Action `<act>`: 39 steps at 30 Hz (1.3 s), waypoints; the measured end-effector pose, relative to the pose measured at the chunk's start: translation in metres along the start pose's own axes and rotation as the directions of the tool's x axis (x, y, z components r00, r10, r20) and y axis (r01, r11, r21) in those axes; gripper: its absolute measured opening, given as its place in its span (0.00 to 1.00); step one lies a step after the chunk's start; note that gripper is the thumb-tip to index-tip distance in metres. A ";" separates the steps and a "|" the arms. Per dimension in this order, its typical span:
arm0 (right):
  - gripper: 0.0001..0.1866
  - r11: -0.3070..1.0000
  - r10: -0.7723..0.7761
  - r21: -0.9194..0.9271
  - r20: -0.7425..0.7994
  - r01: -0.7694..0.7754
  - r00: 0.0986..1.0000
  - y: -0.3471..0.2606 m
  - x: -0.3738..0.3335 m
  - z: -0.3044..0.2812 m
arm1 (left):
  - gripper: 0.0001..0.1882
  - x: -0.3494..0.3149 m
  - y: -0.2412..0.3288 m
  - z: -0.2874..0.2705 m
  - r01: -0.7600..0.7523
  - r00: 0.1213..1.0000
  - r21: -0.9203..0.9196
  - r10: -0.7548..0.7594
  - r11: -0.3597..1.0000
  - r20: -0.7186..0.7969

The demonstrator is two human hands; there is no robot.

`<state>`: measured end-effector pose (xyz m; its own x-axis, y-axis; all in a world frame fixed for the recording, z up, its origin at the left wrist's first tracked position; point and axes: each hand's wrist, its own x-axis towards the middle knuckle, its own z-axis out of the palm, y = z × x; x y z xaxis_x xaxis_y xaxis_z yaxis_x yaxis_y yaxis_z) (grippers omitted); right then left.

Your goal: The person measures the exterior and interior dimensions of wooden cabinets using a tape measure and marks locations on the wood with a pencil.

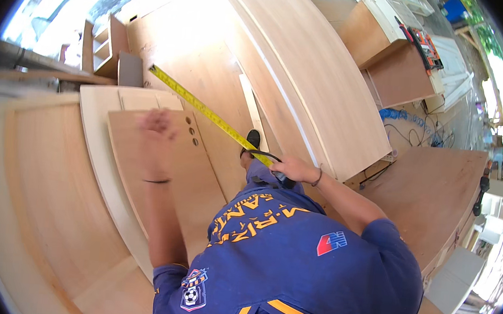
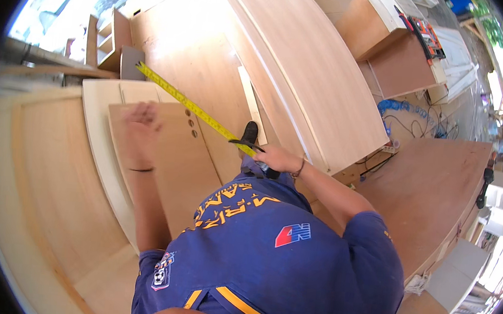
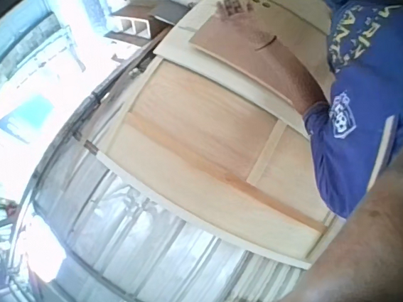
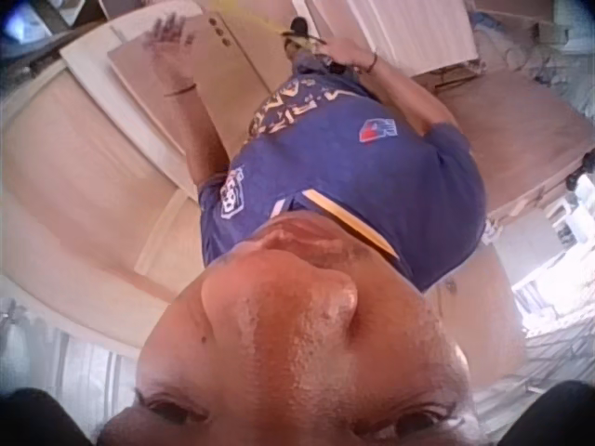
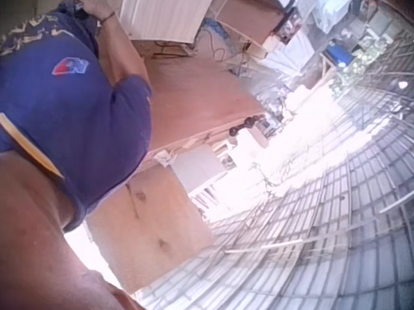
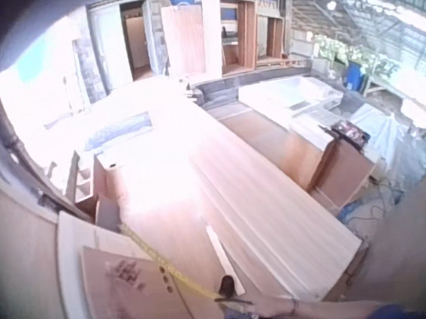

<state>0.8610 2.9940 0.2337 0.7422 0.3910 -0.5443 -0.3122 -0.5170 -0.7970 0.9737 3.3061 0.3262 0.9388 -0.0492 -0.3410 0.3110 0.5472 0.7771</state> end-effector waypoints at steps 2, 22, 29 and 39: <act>0.20 0.969 -0.100 0.217 -0.077 0.115 0.992 -0.022 0.028 -0.020 | 0.20 0.025 -0.040 0.057 0.083 0.995 0.230 -0.092 0.970 0.030; 0.12 0.861 0.385 0.401 -0.110 -0.313 0.916 -0.043 0.061 -0.147 | 0.12 0.440 0.115 0.173 0.042 0.989 0.182 -0.067 0.982 0.133; 0.11 0.750 0.336 0.654 -0.255 -0.094 0.907 -0.110 0.181 -0.214 | 0.11 0.436 0.000 0.184 0.369 0.882 0.138 -0.393 0.919 0.260; 0.14 0.896 0.260 0.402 -0.132 -0.188 0.957 -0.108 0.234 -0.233 | 0.09 0.619 0.076 0.163 0.108 0.987 0.038 -0.112 0.993 0.118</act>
<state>1.2065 2.9643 0.2532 0.7072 0.1391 -0.6932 -0.6577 -0.2302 -0.7172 1.6023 3.1814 0.2608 0.9090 -0.2084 -0.3608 0.4159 0.5064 0.7553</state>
